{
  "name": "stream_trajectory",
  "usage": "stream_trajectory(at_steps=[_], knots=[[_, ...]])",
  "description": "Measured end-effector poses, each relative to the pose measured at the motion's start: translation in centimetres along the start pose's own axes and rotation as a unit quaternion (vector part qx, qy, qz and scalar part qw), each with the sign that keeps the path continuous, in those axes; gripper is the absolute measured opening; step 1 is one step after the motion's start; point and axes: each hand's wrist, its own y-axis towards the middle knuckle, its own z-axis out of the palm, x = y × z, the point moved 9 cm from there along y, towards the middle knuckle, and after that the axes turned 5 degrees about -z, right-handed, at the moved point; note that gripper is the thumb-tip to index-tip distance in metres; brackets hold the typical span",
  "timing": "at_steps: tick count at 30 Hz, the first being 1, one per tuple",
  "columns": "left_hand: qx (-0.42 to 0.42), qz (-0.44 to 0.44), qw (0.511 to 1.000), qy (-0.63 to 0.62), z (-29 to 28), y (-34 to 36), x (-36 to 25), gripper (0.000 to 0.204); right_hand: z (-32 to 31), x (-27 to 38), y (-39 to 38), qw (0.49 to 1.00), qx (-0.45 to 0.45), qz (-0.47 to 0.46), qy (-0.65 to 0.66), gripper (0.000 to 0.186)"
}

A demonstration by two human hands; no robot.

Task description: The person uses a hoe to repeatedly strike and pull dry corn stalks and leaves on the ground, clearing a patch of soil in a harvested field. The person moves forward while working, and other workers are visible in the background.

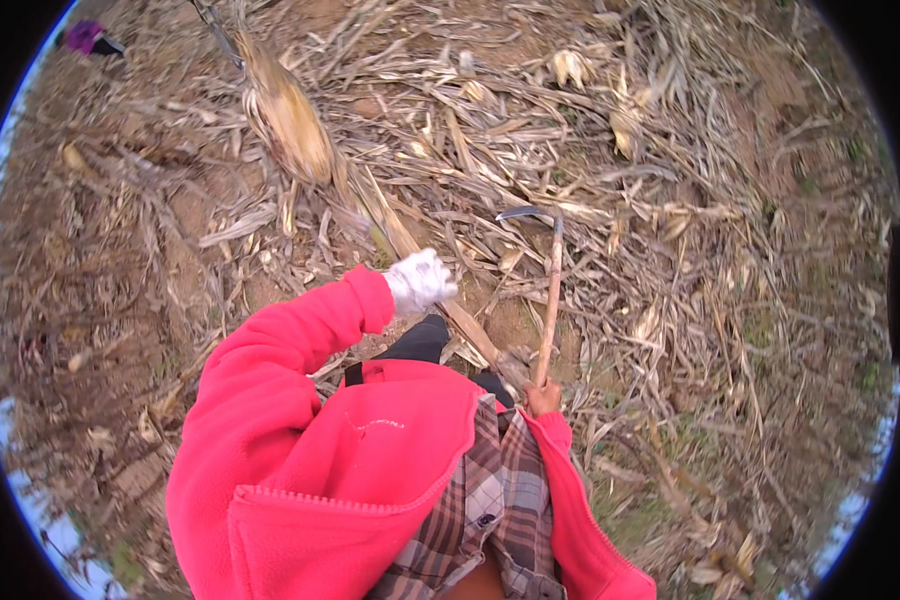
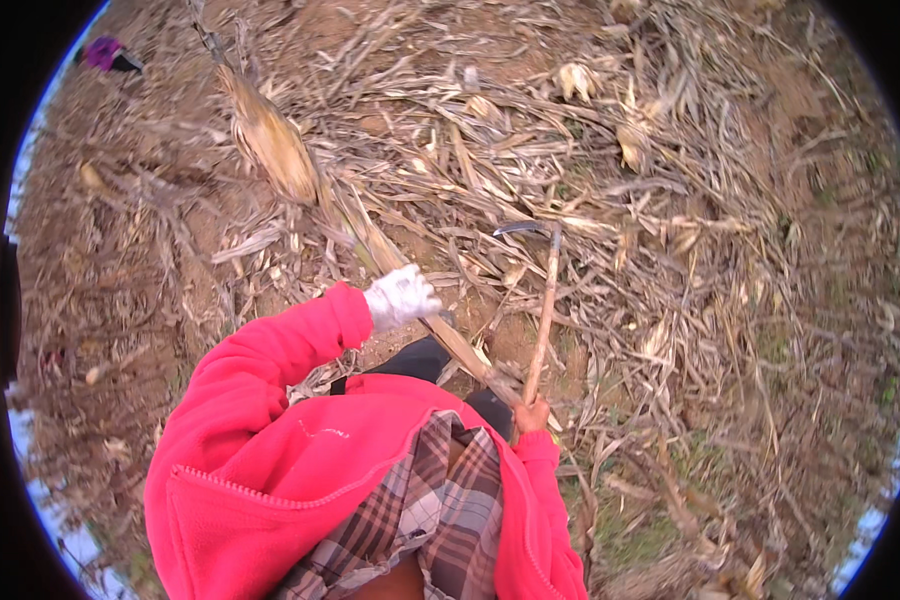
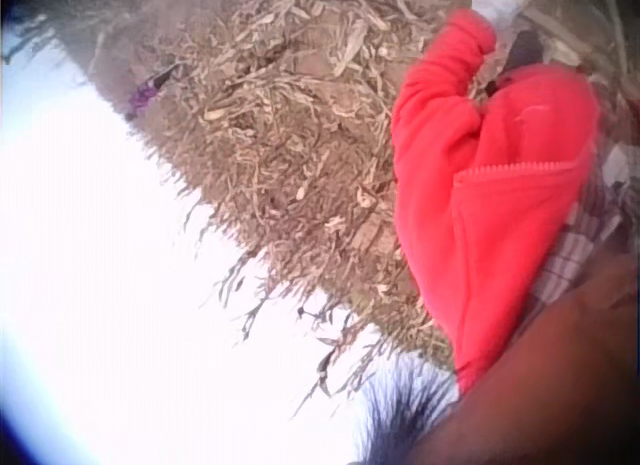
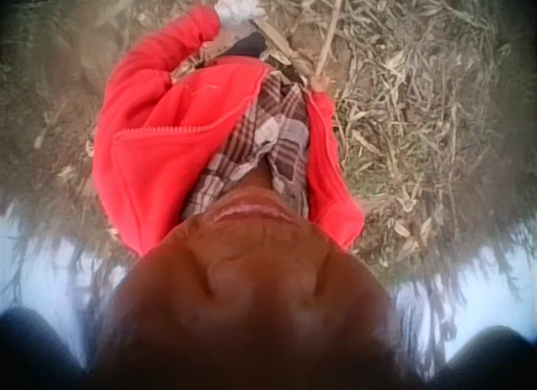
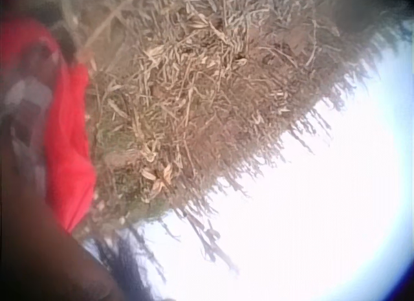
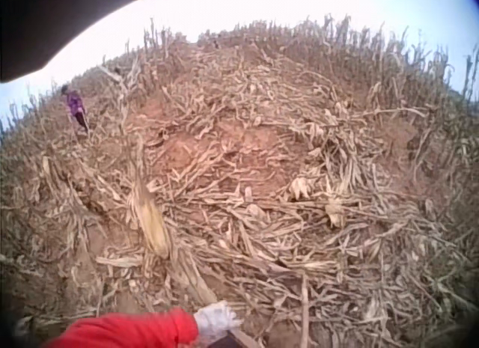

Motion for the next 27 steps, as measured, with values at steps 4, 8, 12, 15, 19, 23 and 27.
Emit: stream_trajectory(at_steps=[4,8,12,15,19,23,27], knots=[[-0.009,-0.003,0.999,0.048,-1.3,1.5,4.2,0.014,0.3,-0.5,-0.9,1.000,-0.022,0.015,0.011,0.016],[0.032,0.003,0.997,0.072,-1.0,2.2,4.5,0.015,-1.0,-0.1,-0.5,0.999,-0.049,0.000,0.008,0.016],[0.103,-0.023,0.993,0.053,1.0,0.6,3.8,0.024,-1.1,-1.5,0.5,0.994,-0.035,0.071,0.069,0.013],[0.161,-0.040,0.986,-0.029,2.5,-1.3,3.6,0.022,-1.0,-2.9,1.5,0.981,-0.026,0.127,0.145,0.014],[0.197,-0.021,0.979,-0.055,3.3,-3.6,1.7,0.020,-3.3,-2.8,5.0,0.989,-0.074,0.125,0.021,0.015],[0.242,-0.040,0.968,-0.047,5.3,-4.4,-0.8,0.015,-1.5,0.6,12.5,0.989,-0.088,0.106,0.059,0.010],[0.256,-0.093,0.960,-0.063,7.5,-3.3,-1.5,0.011,7.2,5.2,21.2,0.956,-0.039,0.077,0.281,0.009]])
